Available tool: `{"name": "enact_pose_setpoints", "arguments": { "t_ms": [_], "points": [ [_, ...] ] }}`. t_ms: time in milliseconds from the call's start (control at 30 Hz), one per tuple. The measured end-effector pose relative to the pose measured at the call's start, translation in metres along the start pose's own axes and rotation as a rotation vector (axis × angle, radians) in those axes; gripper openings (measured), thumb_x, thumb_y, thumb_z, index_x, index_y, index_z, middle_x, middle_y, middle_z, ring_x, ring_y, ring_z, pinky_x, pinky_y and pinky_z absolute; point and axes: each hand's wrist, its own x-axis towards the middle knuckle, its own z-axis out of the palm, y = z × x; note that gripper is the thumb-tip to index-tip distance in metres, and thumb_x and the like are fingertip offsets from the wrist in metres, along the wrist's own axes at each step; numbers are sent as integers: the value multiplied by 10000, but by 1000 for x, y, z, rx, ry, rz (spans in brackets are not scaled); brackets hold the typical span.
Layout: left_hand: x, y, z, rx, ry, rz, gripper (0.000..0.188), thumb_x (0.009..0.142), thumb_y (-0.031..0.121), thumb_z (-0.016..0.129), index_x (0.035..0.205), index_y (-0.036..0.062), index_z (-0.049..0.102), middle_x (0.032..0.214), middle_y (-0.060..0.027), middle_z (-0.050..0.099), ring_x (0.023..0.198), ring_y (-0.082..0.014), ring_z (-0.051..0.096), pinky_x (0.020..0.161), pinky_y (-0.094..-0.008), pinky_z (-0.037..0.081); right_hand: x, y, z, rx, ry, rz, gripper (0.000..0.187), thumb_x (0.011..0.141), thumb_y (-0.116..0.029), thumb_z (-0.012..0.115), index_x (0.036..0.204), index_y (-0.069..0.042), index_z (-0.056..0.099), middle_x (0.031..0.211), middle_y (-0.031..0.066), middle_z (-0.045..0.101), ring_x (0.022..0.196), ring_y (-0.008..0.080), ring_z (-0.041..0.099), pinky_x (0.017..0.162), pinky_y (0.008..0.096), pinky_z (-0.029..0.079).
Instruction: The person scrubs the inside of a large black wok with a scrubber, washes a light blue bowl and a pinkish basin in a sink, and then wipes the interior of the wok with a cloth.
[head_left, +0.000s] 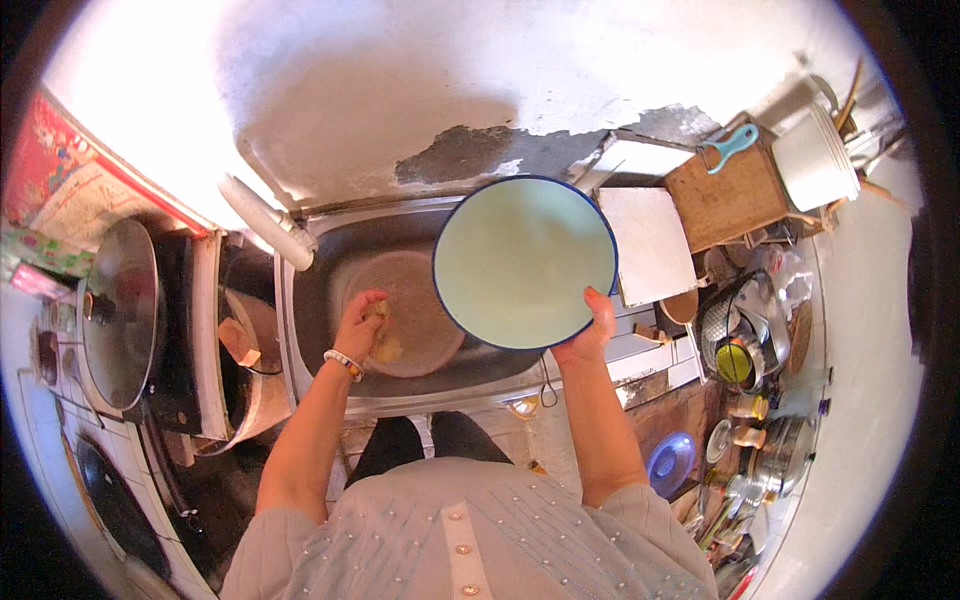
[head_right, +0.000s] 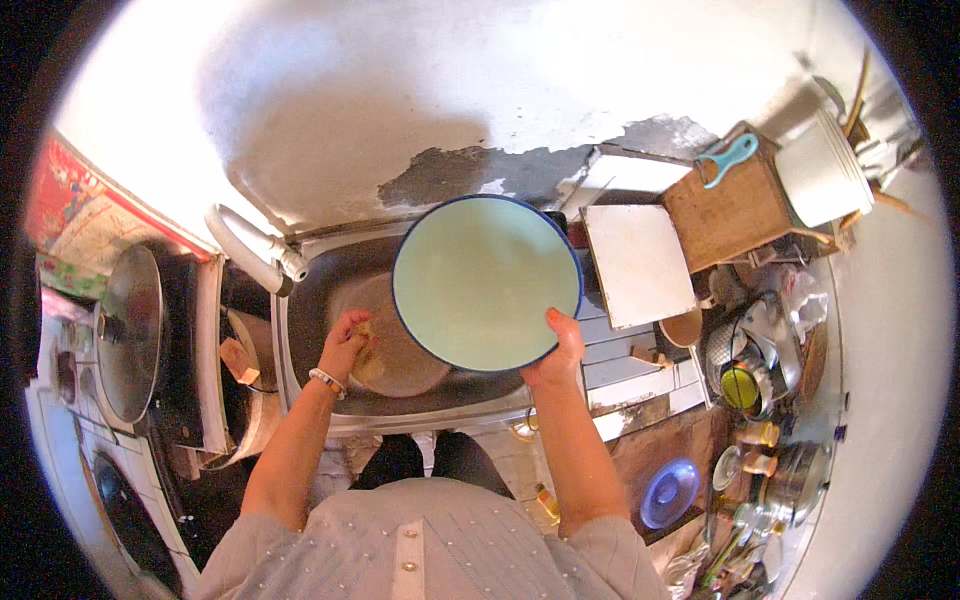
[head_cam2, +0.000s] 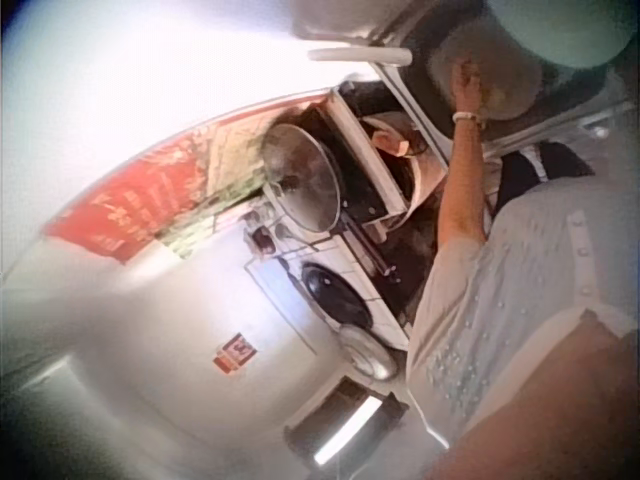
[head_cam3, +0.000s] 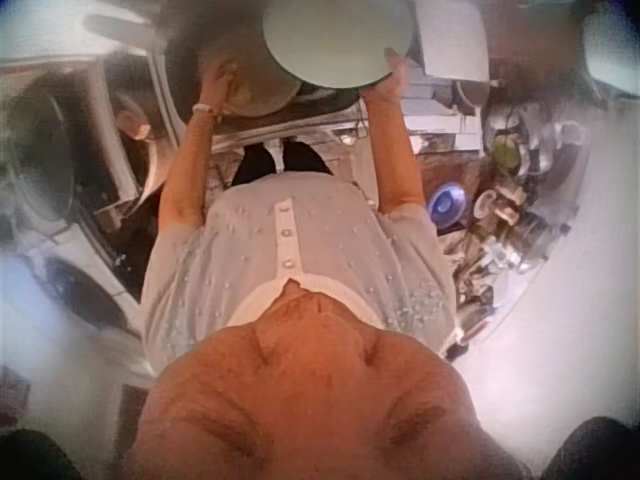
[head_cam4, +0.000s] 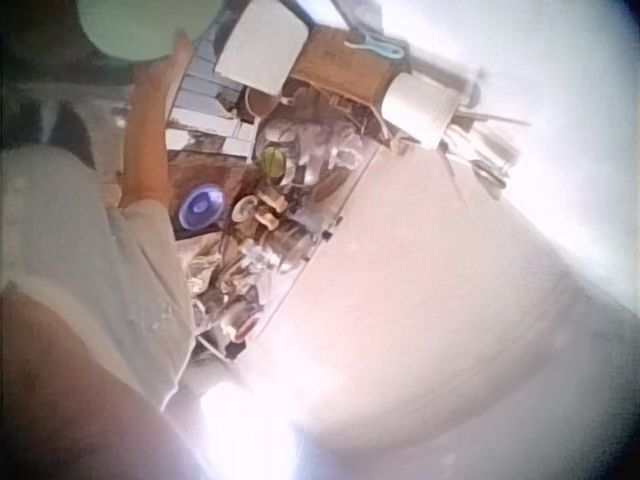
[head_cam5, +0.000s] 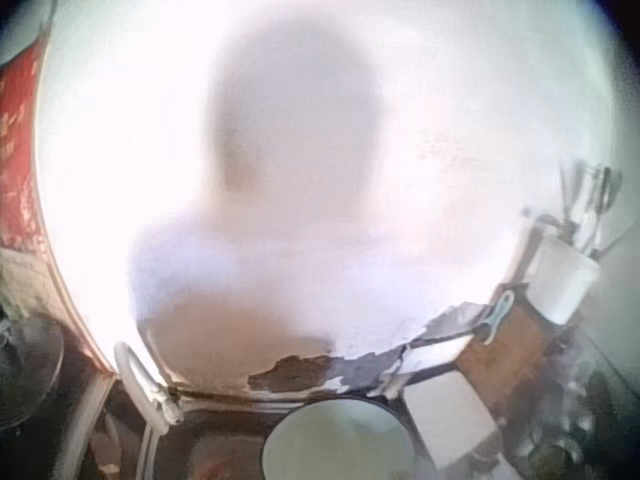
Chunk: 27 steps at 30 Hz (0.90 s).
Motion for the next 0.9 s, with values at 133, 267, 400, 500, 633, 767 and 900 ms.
{"name": "enact_pose_setpoints", "arguments": {
  "t_ms": [133, 267, 400, 500, 633, 767, 900],
  "points": [
    [-15, 54, 12, -301, -203, -109, 350, 765, 140, 555, 1099, 42, 516, 1073, -61, 510, 965, -151, 494, 829, -304, 423, 5, 1, 12, -34, -21, -48, 527, 709, -195, 543, 1196, -17, 446, 1118, 138, 539, 1017, 269, 531, 873, 376, 434],
    [-18, 81, 36, -24, -229, 197, 423, 820, 236, 540, 1168, 9, 460, 1124, -84, 509, 996, -160, 492, 872, -304, 402, 7, 15, 21, -221, 58, -61, 426, 733, -15, 471, 1159, -10, 473, 1084, 111, 555, 991, 238, 544, 859, 338, 438],
    [-22, 105, 61, 313, -80, 399, 381, 779, 178, 592, 1115, 22, 506, 1013, -86, 493, 957, -197, 482, 844, -326, 388, 5, 23, 23, -512, 28, -253, 408, 769, 27, 425, 1174, 15, 470, 1083, 107, 550, 989, 174, 514, 879, 293, 387],
    [-23, 99, 54, 264, -156, 349, 493, 755, 123, 586, 1208, 16, 425, 1131, -122, 480, 1052, -217, 461, 923, -339, 352, 2, 20, 25, -915, -34, -391, 402, 796, -18, 428, 1195, 26, 442, 1082, 125, 551, 1011, 200, 511, 901, 295, 371],
    [-13, 96, 41, 296, -266, 274, 584, 732, 93, 593, 1260, 14, 356, 1212, -127, 454, 1129, -214, 427, 965, -329, 324, 5, 4, 30, -1069, -158, -291, 409, 791, -28, 446, 1197, 15, 439, 1048, 163, 570, 989, 228, 542, 877, 305, 392],
    [-8, 90, 43, 265, -190, 250, 489, 746, 106, 605, 1196, 14, 437, 1085, -105, 542, 1020, -195, 503, 904, -323, 378, 7, 7, 25, -1126, -151, -325, 398, 802, -46, 464, 1196, 1, 441, 1009, 186, 591, 945, 241, 580, 840, 309, 417],
    [-3, 92, 50, 289, 50, 290, 287, 788, 148, 599, 1044, 25, 556, 928, -94, 597, 853, -211, 575, 786, -327, 438, 7, 16, 26, -1106, -34, -378, 283, 818, -56, 485, 1090, 15, 515, 898, 109, 615, 829, 160, 563, 753, 281, 436]
  ]
}}
